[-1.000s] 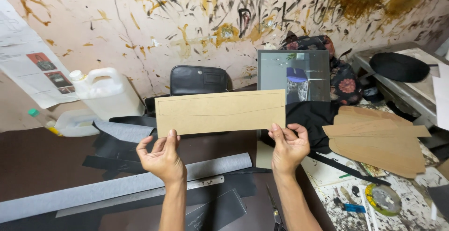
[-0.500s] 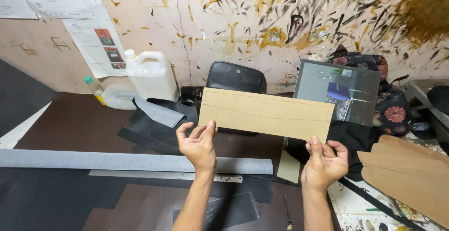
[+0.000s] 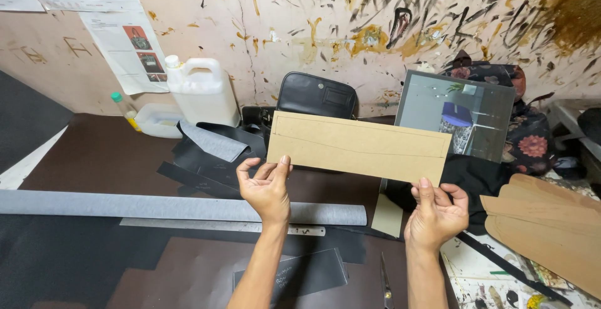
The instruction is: Inspecting a leather bag and preparing leather components using templates, scissors, and a ruler.
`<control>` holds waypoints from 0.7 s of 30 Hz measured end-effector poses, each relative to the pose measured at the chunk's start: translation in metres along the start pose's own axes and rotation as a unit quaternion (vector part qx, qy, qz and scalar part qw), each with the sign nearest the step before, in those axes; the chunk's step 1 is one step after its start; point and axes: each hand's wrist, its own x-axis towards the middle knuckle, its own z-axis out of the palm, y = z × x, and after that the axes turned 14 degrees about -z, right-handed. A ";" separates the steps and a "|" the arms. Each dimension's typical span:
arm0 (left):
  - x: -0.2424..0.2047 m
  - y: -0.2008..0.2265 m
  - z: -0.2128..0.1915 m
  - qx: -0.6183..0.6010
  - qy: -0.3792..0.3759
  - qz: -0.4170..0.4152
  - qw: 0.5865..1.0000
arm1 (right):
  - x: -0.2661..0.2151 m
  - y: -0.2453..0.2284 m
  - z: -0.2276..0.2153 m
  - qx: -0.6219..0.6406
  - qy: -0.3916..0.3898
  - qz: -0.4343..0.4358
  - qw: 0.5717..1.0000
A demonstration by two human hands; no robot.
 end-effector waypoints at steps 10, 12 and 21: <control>0.002 -0.002 0.000 0.001 0.003 0.000 1.000 | 0.000 0.000 0.001 0.005 0.004 0.010 1.000; 0.001 -0.001 0.000 0.002 0.001 0.001 1.000 | 0.000 0.000 0.000 0.005 0.005 0.012 1.000; 0.001 -0.001 0.001 0.005 -0.009 0.006 1.000 | 0.001 0.000 0.000 0.005 0.008 0.014 1.000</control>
